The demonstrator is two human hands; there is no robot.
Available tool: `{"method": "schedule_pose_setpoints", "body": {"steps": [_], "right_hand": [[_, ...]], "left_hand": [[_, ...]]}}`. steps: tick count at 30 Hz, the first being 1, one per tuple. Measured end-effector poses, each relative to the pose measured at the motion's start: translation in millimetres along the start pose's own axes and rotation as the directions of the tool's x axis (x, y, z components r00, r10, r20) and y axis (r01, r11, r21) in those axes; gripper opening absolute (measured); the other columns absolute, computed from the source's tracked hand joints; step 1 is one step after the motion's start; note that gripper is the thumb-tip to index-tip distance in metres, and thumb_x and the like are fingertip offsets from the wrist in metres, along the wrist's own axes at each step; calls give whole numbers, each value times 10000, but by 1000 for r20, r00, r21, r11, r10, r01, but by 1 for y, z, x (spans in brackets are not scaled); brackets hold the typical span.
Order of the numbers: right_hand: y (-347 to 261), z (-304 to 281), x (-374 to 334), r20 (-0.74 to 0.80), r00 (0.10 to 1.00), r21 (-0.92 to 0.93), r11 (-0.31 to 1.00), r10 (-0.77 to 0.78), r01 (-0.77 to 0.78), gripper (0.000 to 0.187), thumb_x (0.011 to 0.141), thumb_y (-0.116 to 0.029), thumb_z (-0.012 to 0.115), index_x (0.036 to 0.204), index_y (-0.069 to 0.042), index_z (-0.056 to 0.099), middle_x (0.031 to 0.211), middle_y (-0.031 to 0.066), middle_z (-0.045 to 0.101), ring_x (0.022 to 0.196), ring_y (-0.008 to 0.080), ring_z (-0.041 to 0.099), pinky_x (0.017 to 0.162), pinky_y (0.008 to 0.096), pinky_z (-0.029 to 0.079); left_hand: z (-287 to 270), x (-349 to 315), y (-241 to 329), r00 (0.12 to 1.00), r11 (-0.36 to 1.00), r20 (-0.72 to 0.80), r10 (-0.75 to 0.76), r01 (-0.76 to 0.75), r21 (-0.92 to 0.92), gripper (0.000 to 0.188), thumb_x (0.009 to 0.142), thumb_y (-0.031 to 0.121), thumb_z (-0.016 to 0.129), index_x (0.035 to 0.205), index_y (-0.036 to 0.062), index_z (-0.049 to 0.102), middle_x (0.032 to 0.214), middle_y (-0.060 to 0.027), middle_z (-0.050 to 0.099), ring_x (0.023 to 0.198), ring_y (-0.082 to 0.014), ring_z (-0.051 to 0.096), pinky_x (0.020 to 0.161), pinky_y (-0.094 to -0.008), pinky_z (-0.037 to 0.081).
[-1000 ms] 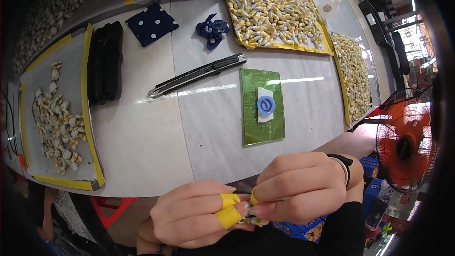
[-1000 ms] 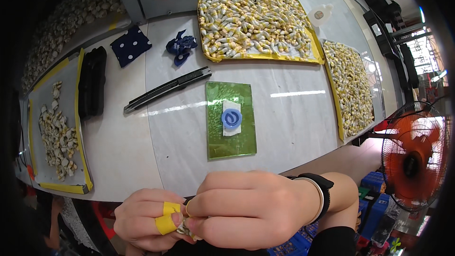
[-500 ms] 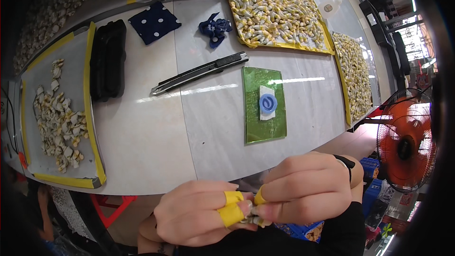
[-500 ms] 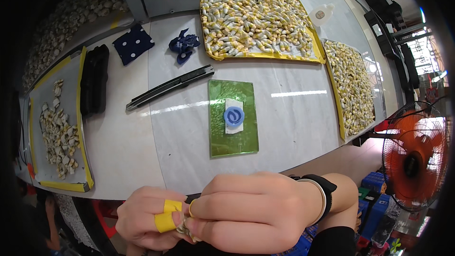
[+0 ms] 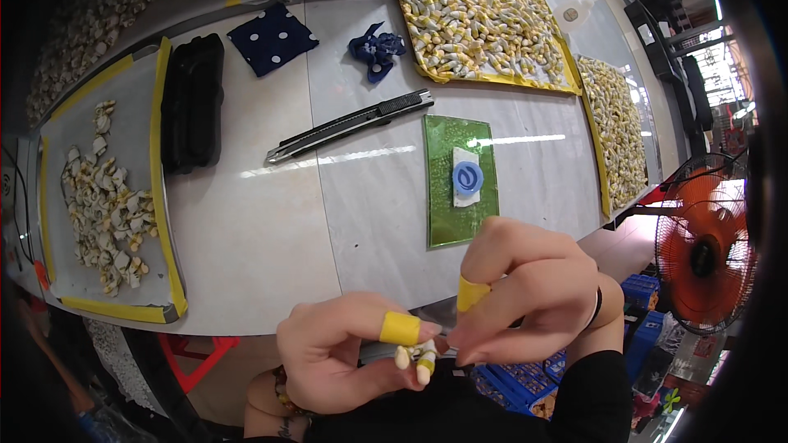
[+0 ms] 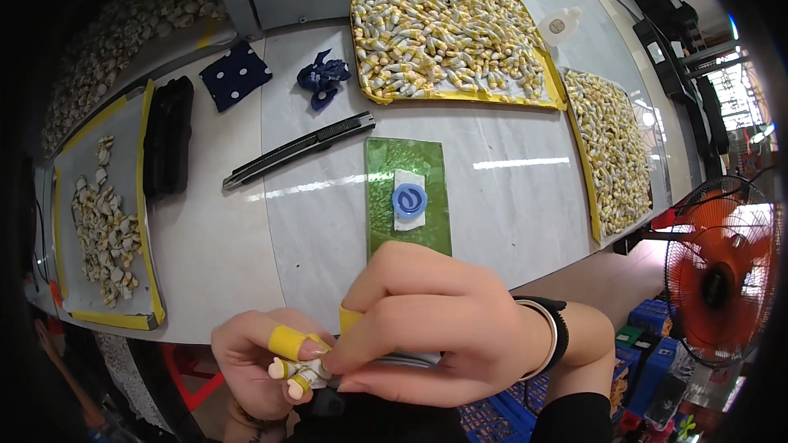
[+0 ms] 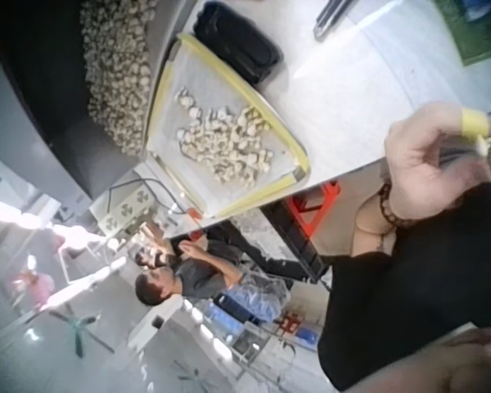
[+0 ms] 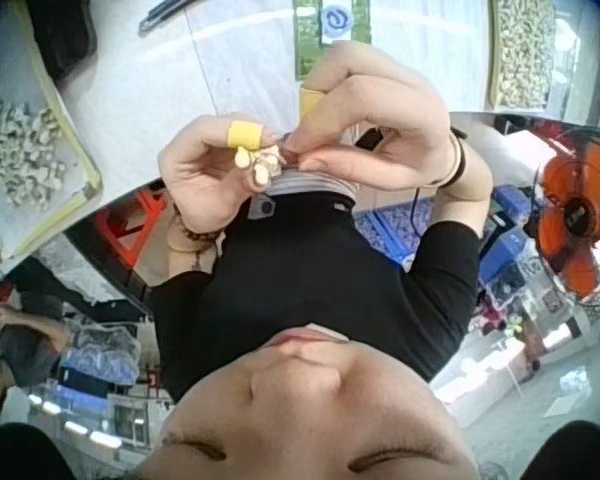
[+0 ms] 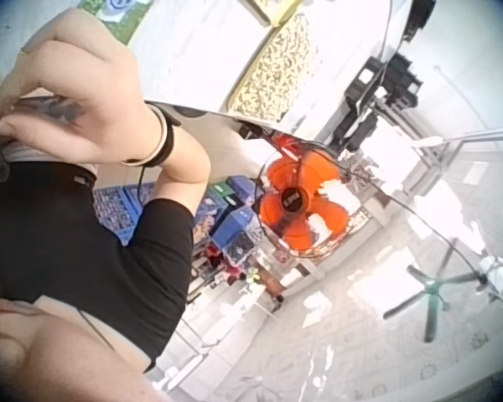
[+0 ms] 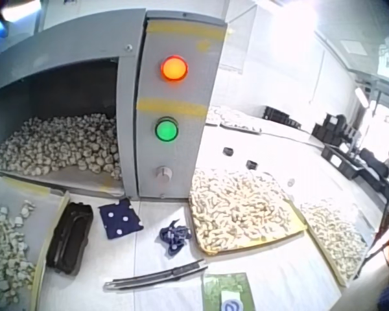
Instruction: The person repeatedly picks small white and yellow components from a tray, applies a blue substance from a small pad, and assembles them by hand. The assembled units are placed into a separate tray on the table.
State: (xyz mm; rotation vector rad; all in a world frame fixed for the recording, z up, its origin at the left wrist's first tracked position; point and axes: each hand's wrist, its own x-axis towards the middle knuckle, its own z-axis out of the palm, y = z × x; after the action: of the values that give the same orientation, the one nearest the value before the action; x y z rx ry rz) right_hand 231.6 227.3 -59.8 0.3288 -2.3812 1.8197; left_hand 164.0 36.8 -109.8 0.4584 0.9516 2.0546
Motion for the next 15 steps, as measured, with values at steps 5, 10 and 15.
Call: {"method": "schedule_pose_setpoints", "body": {"steps": [5,10,15], "right_hand": [[4,1,1,109,991,74,994,73,-81,164,695,-114,783,825,-77,691,814,51,499,675,165,520,559,257,404],[-5,0,6,184,975,-60,992,121,-111,184,691,-101,775,834,-70,664,821,68,495,689,189,533,569,272,420],[-12,0,6,210,965,-160,979,160,-127,228,661,-61,767,848,-59,636,826,85,496,687,211,549,569,282,442]], "left_hand": [[-7,4,-3,988,993,123,-95,103,-61,183,739,2,732,877,-71,636,814,-136,660,751,-167,643,715,-266,500],[-9,4,-3,974,981,148,-172,183,-64,136,752,-10,716,856,-52,638,809,-123,667,757,-159,644,720,-254,496],[-9,7,-3,964,979,185,-189,200,-42,110,763,-17,703,845,-44,635,798,-115,668,759,-150,644,713,-248,494]]}}
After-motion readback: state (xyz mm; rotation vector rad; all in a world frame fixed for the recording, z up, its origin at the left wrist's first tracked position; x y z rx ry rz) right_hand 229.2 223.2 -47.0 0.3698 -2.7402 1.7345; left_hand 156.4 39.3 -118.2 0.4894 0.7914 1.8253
